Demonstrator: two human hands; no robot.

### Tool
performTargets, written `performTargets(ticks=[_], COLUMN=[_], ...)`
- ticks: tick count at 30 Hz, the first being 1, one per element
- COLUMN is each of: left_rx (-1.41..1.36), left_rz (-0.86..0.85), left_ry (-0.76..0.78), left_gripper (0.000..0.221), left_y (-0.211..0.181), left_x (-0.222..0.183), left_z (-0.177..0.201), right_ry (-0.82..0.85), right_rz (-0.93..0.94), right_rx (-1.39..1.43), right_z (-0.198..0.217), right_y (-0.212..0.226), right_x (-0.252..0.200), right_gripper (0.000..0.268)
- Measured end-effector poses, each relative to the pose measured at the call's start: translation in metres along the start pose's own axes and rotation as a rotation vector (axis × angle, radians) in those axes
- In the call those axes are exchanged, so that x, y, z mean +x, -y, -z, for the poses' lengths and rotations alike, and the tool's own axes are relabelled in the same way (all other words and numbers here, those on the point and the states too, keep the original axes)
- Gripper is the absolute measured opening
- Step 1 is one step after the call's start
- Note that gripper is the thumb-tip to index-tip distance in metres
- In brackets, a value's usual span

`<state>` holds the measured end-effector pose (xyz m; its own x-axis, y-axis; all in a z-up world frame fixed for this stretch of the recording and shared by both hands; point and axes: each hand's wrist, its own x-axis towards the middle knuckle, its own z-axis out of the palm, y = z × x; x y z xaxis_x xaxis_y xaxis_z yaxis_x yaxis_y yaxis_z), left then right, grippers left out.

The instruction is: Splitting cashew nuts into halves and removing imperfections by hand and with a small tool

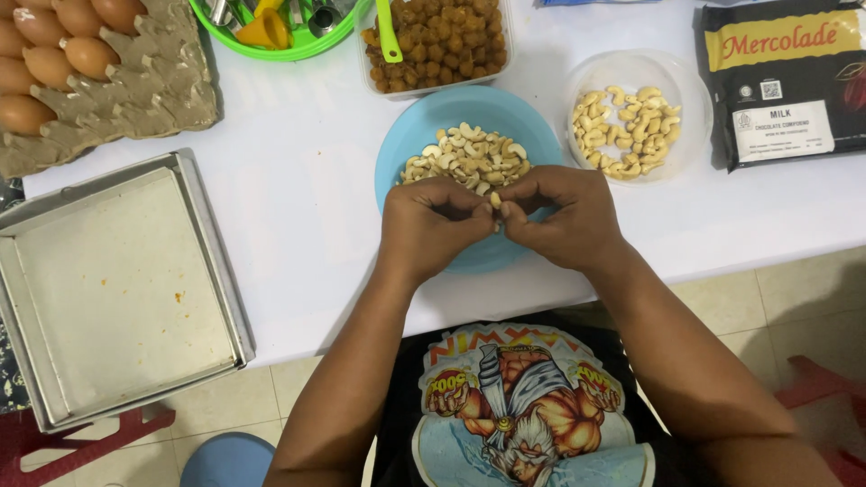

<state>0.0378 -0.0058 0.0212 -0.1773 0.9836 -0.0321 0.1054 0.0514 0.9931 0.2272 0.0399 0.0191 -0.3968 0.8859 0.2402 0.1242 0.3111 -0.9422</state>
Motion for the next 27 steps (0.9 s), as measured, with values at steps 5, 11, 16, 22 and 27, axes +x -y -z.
performTargets(ticks=[5, 11, 16, 22, 27], left_rx=[0.026, 0.104, 0.230, 0.172, 0.154], left_rz=[-0.002, -0.213, -0.454, -0.067, -0.036], left_ry=[-0.011, -0.022, -0.008, 0.085, 0.125], left_gripper=[0.012, 0.023, 0.023, 0.010, 0.008], left_y=[-0.013, -0.022, -0.016, -0.010, -0.012], left_x=[0.000, -0.005, -0.006, -0.007, -0.004], left_z=[0.005, 0.009, 0.010, 0.018, 0.017], right_ry=[0.007, 0.050, 0.031, -0.085, -0.075], right_rz=[-0.039, -0.139, -0.209, -0.161, -0.018], right_rx=[0.013, 0.071, 0.012, -0.042, -0.003], right_z=[-0.003, -0.004, 0.000, 0.040, 0.079], right_y=[0.018, 0.037, 0.045, 0.005, 0.050], right_x=[0.003, 0.005, 0.006, -0.014, -0.019], right_gripper=[0.005, 0.011, 0.013, 0.020, 0.021])
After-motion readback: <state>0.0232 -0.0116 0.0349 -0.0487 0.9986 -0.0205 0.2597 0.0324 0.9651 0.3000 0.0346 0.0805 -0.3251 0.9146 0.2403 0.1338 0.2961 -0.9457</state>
